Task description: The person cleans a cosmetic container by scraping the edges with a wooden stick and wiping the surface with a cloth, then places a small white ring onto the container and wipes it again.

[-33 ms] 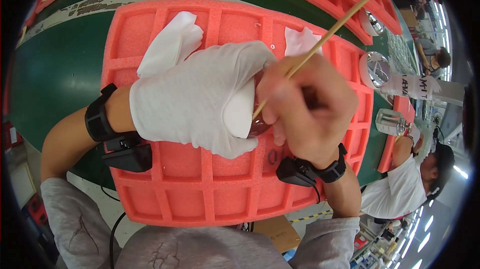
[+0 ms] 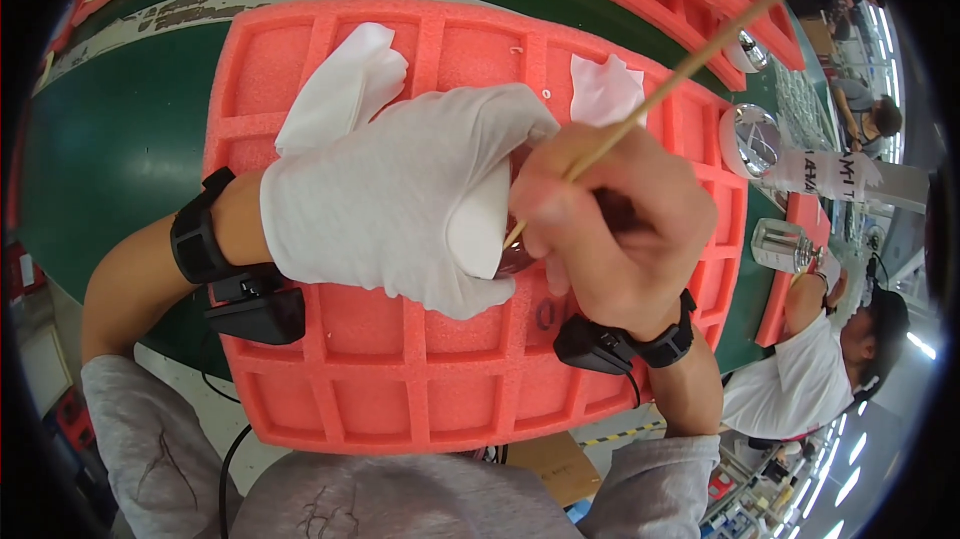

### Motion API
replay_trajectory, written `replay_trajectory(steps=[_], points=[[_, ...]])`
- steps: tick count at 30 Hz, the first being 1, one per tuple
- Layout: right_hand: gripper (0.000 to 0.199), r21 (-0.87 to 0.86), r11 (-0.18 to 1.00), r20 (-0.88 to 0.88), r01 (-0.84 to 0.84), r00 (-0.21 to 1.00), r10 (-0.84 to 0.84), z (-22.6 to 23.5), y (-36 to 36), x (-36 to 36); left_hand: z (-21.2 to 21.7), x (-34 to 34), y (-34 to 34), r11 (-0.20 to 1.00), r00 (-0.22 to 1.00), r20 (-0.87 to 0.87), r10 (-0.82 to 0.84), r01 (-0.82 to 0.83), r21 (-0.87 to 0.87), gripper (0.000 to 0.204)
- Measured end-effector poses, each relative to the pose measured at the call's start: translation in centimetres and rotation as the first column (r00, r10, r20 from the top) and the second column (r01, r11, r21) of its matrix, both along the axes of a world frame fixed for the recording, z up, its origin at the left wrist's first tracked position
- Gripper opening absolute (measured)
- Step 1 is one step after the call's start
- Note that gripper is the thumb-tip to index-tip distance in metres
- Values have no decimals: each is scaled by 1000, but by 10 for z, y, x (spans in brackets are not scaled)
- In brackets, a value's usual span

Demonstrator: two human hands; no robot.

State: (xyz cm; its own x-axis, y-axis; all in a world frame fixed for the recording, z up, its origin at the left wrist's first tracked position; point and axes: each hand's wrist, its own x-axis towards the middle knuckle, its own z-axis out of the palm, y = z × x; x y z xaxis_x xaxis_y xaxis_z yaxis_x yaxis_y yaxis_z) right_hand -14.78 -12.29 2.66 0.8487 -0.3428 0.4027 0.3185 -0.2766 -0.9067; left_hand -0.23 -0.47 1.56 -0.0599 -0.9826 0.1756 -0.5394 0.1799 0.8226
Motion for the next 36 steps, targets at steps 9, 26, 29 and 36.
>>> replay_trajectory(steps=[9, 26, 29, 36], points=[[13, 107, 994, -85, 32, 996, -23, 5, 7, 0, 4, 3, 4, 989, 995, 71, 66, -75, 126, 49], [15, 119, 992, -137, 46, 990, -30, 10, 9, 1, 8, 5, 5, 984, 994, 95, 52, -68, 167, 49], [14, -241, 968, 50, -75, 995, 89, -2, -8, 4, 16, 4, 2, 979, 996, 82, 40, -56, 198, 50], [9, 105, 994, -119, 4, 993, 9, 8, 8, 0, 8, 4, 3, 965, 997, 50, 65, -76, 251, 50]])
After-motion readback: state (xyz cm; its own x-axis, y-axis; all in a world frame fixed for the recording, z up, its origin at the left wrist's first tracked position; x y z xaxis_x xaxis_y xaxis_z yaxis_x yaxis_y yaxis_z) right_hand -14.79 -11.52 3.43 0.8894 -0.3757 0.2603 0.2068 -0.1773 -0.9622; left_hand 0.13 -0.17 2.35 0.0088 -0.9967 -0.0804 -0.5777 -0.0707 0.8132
